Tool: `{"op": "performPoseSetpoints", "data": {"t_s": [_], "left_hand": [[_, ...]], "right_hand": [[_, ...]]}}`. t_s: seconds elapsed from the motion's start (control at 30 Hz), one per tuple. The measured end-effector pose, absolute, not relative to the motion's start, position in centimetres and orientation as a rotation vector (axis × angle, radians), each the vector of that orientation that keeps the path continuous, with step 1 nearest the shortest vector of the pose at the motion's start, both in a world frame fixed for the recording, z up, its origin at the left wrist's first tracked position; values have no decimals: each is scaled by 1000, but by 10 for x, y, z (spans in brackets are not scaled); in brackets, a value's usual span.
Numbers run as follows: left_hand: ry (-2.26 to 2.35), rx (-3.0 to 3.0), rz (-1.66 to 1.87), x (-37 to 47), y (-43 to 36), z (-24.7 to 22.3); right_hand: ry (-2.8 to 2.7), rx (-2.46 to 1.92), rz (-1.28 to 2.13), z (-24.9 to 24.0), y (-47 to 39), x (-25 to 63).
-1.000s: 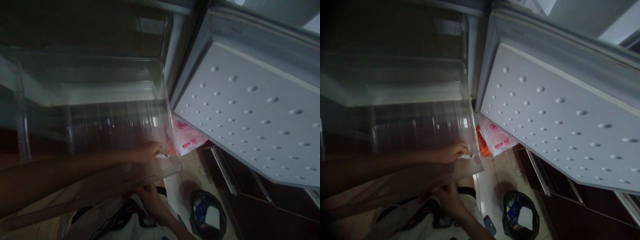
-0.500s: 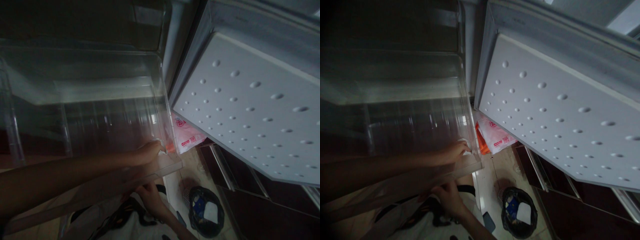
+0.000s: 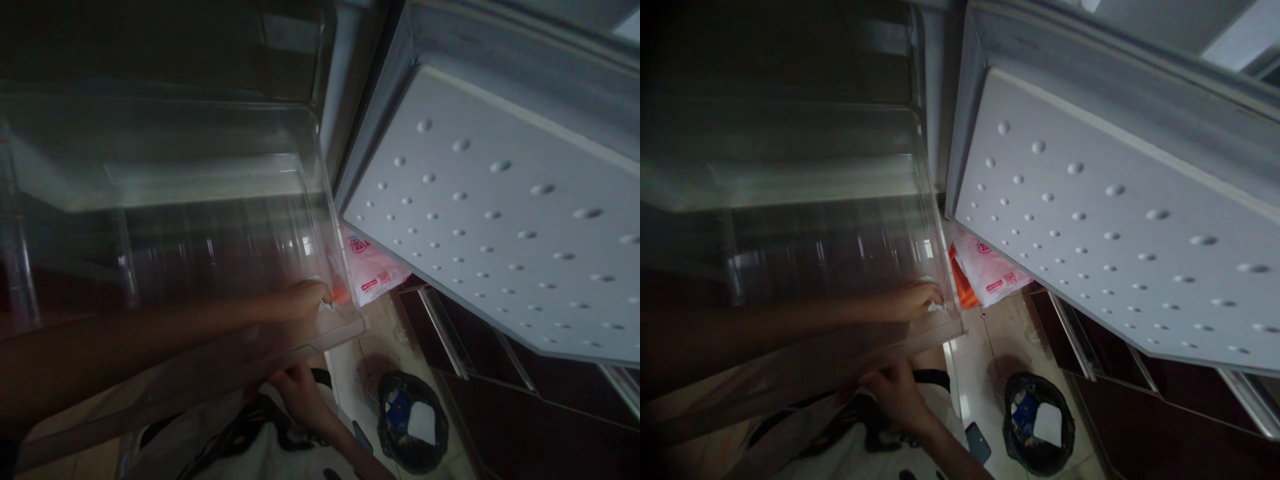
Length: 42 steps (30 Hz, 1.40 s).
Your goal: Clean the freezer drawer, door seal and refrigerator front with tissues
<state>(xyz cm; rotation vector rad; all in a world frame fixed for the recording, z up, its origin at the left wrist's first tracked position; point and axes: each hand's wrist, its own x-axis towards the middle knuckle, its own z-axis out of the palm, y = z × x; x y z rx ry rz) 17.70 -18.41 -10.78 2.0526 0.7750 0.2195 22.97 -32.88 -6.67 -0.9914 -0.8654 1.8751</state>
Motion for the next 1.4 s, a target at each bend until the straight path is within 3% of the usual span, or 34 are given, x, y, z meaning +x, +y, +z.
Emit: {"op": "performPoseSetpoints", "data": {"t_s": [0.93,1.4], "left_hand": [[490,1998,292,170,-178,-79],[937,1920,234,157,-158,-85]], "right_hand": [[-839,-1110,1862,-66,-331,232],[-842,-1014,1886,-55,-323,236]]}}
